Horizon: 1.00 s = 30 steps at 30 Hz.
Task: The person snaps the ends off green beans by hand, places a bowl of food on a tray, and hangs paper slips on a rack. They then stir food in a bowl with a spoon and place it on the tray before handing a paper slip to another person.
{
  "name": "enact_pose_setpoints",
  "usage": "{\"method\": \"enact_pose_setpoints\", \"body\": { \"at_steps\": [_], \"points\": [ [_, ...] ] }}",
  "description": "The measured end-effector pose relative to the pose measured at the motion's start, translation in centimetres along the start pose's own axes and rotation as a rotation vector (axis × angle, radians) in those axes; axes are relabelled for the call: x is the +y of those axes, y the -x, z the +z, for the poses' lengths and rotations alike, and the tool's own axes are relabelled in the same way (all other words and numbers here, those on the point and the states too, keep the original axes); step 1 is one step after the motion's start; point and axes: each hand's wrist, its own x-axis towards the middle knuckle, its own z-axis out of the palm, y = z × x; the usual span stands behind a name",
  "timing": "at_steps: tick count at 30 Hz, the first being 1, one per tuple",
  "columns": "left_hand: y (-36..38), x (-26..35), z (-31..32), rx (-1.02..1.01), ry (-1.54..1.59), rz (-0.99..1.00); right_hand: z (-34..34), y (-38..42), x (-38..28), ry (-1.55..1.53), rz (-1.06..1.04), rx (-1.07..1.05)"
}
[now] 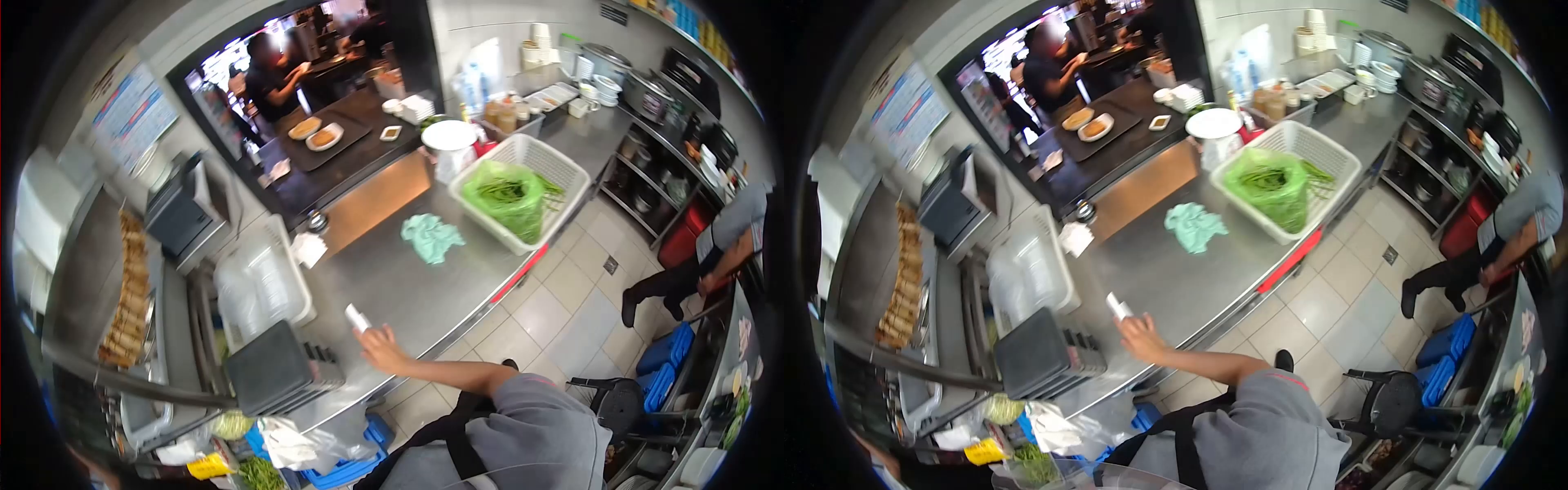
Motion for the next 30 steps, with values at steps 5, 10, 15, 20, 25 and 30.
{"method": "enact_pose_setpoints", "body": {
  "at_steps": [5,10,15,20,25,30],
  "points": [
    [9.8,15.1,5.7,0.114,0.114,0.14,0.2,-0.7,2.8,-0.55,-0.111,-0.093],
    [15.8,45.9,0.8,-0.346,0.914,0.185,-10.2,2.7,5.7,-0.928,-0.064,-0.525],
    [23.9,67.5,-11.1,-0.693,1.823,0.214,-18.2,10.9,14.6,-0.921,-0.213,-0.82],
    [28.7,76.9,-12.6,-1.123,2.552,0.478,-29.6,11.3,20.5,-0.78,-0.112,-0.797],
    [35.2,79.5,-14.6,-1.572,2.81,0.091,-40.1,9.0,23.9,-0.752,-0.093,-0.689],
    [37.8,80.6,-13.0,-1.598,2.634,-0.047,-49.7,5.5,26.2,-0.815,-0.095,-0.54]
  ]
}}
